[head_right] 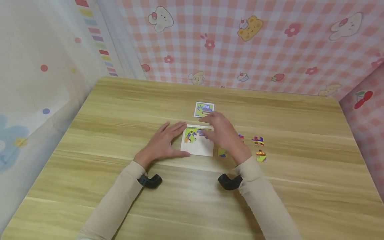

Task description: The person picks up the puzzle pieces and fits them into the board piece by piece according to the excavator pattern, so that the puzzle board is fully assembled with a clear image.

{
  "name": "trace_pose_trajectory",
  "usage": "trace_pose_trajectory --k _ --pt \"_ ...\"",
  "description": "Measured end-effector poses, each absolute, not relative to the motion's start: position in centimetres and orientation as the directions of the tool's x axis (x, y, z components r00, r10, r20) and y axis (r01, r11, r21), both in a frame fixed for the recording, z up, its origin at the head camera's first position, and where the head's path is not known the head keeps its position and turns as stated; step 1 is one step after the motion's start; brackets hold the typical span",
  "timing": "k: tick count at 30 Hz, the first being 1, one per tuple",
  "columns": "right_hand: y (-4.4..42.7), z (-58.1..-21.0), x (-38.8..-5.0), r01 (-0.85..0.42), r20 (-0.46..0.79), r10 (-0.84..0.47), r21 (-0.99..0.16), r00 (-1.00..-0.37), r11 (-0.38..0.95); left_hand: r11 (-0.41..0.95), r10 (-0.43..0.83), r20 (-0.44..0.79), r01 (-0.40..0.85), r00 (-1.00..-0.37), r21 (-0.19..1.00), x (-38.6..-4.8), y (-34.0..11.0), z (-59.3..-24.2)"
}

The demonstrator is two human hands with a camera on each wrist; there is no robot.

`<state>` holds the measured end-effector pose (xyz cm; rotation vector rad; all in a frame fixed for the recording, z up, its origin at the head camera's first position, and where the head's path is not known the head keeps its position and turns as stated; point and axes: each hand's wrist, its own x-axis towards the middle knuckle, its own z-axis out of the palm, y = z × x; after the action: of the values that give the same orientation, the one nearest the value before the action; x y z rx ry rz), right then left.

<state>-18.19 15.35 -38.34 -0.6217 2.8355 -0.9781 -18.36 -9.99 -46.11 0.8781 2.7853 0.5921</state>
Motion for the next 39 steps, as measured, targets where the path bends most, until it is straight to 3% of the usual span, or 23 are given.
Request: trace_pose_trajectory --k 5,12,21,39 --pt "20.6 -36.4 -18.3 -0.291 0.031 -0.332 -0.562 -0.943 0.775 0.756 0.575 -0.039 0.513 -0.817 0.407 -18.4 -10.0 -46.1" --pt "26.1 -38.2 -18.0 -0.203 -0.136 -0.329 -0.556 -0.935 0.806 0.755 0.576 -0.037 0.514 -0.817 0.408 -18.4 -10.0 -46.1" --pt "26.9 -40.6 -17.9 -0.229 -0.173 -0.404 -0.600 -0.898 0.766 0.753 0.583 -0.041 0.520 -0.812 0.404 -18.2 -9.9 -46.1" --pt "26.6 -40.6 -17.8 -0.193 -0.203 -0.375 -0.588 -0.905 0.785 0.755 0.581 -0.034 0.522 -0.813 0.396 -18.3 -9.9 -46.1"
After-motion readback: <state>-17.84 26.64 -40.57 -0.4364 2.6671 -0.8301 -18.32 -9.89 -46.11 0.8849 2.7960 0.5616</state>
